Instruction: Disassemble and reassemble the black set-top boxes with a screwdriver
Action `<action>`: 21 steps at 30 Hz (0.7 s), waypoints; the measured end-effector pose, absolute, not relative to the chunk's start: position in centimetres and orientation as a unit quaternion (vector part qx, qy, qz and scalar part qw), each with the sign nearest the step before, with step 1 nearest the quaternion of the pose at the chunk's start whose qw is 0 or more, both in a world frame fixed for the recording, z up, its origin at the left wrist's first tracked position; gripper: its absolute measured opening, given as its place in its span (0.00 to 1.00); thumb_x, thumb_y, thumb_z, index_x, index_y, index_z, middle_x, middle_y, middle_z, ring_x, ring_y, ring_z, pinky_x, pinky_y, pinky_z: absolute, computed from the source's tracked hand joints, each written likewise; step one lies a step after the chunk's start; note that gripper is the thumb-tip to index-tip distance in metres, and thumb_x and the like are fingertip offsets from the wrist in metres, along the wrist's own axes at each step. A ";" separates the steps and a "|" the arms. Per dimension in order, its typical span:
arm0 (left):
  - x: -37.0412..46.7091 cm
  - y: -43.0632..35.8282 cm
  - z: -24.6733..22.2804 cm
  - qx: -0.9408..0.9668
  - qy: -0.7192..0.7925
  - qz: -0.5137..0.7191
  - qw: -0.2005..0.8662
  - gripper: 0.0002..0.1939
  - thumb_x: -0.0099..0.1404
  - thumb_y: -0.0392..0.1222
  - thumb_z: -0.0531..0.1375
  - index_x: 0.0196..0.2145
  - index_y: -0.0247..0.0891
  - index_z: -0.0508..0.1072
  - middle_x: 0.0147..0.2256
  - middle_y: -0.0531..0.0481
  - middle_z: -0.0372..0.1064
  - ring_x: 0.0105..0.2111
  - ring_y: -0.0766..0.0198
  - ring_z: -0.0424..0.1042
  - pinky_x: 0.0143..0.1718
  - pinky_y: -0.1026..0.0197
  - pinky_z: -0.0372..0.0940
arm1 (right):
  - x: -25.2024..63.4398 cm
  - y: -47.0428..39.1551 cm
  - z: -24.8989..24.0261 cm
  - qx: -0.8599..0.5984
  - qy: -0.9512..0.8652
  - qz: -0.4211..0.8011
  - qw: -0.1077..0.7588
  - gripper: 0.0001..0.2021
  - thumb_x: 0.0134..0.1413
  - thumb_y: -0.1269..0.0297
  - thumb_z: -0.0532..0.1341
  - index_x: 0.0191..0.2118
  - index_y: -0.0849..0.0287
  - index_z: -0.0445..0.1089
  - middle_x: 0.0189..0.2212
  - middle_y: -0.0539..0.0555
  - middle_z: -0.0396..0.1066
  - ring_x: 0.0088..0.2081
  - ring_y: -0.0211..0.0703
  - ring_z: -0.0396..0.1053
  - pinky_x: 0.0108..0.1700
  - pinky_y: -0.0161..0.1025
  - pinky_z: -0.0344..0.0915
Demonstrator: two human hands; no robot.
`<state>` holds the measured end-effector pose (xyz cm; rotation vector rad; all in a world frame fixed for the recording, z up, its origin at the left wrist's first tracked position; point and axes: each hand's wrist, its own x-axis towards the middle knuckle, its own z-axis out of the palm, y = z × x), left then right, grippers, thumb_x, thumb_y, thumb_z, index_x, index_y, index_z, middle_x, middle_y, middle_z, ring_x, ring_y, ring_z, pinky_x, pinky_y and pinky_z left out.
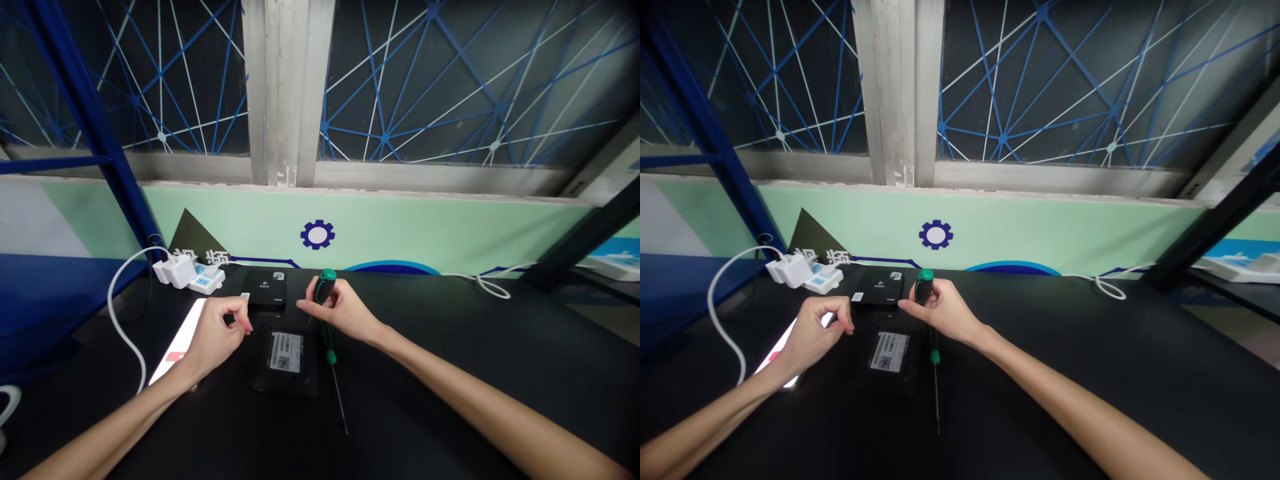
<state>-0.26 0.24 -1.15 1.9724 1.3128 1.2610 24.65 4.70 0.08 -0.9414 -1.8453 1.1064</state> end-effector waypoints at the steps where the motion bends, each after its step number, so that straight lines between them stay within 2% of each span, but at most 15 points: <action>1: -0.3 0.2 -1.1 0.712 0.474 0.463 0.232 0.07 0.46 0.34 0.50 0.15 0.39 0.65 0.17 0.55 0.66 0.21 0.67 0.65 0.25 0.65 0.58 | 24.6 4.7 0.0 -0.369 -0.721 0.437 0.390 0.19 0.47 0.51 0.72 0.28 0.59 0.66 0.18 0.41 0.52 0.20 0.31 0.45 0.23 0.34 0.46; 5: -0.5 0.4 -1.3 0.701 0.485 0.461 0.247 0.07 0.47 0.34 0.51 0.15 0.40 0.64 0.17 0.55 0.65 0.21 0.66 0.65 0.25 0.64 0.58 | 24.4 4.9 -0.2 -0.358 -0.710 0.446 0.410 0.20 0.44 0.50 0.73 0.28 0.59 0.67 0.19 0.41 0.52 0.21 0.31 0.45 0.23 0.34 0.46; 9: -0.4 0.8 -1.7 0.708 0.517 0.415 0.244 0.07 0.51 0.35 0.52 0.20 0.39 0.69 0.19 0.55 0.67 0.22 0.65 0.66 0.26 0.63 0.58 | 24.4 4.9 -0.2 -0.340 -0.710 0.458 0.413 0.19 0.44 0.51 0.74 0.29 0.60 0.70 0.18 0.40 0.50 0.21 0.30 0.43 0.23 0.34 0.44; 12: -0.1 1.1 -1.7 0.728 0.540 0.369 0.206 0.09 0.56 0.36 0.53 0.31 0.40 0.74 0.30 0.53 0.74 0.28 0.64 0.70 0.29 0.63 0.60 | 24.7 5.0 -0.2 -0.335 -0.715 0.463 0.403 0.17 0.45 0.53 0.74 0.30 0.61 0.72 0.17 0.40 0.49 0.20 0.30 0.44 0.22 0.33 0.43; 14: 0.0 1.1 -1.8 0.747 0.554 0.324 0.177 0.10 0.59 0.38 0.54 0.36 0.42 0.74 0.35 0.52 0.75 0.31 0.62 0.71 0.30 0.62 0.61 | 24.8 5.0 -0.1 -0.338 -0.719 0.470 0.385 0.17 0.45 0.53 0.74 0.30 0.61 0.74 0.16 0.40 0.52 0.19 0.29 0.47 0.21 0.32 0.45; 17: 0.1 1.0 -1.9 0.763 0.579 0.234 0.169 0.10 0.65 0.47 0.55 0.38 0.43 0.74 0.30 0.54 0.72 0.28 0.61 0.69 0.29 0.62 0.59 | 24.9 5.1 0.1 -0.348 -0.716 0.480 0.369 0.18 0.43 0.53 0.75 0.33 0.61 0.74 0.16 0.41 0.58 0.17 0.31 0.55 0.20 0.31 0.54; 21: 0.2 0.9 -2.1 0.774 0.576 0.177 0.194 0.18 0.66 0.58 0.57 0.43 0.43 0.74 0.25 0.55 0.69 0.27 0.60 0.68 0.27 0.62 0.55 | 24.9 5.1 0.4 -0.334 -0.703 0.502 0.377 0.23 0.36 0.56 0.78 0.38 0.58 0.72 0.18 0.40 0.60 0.18 0.31 0.57 0.20 0.31 0.62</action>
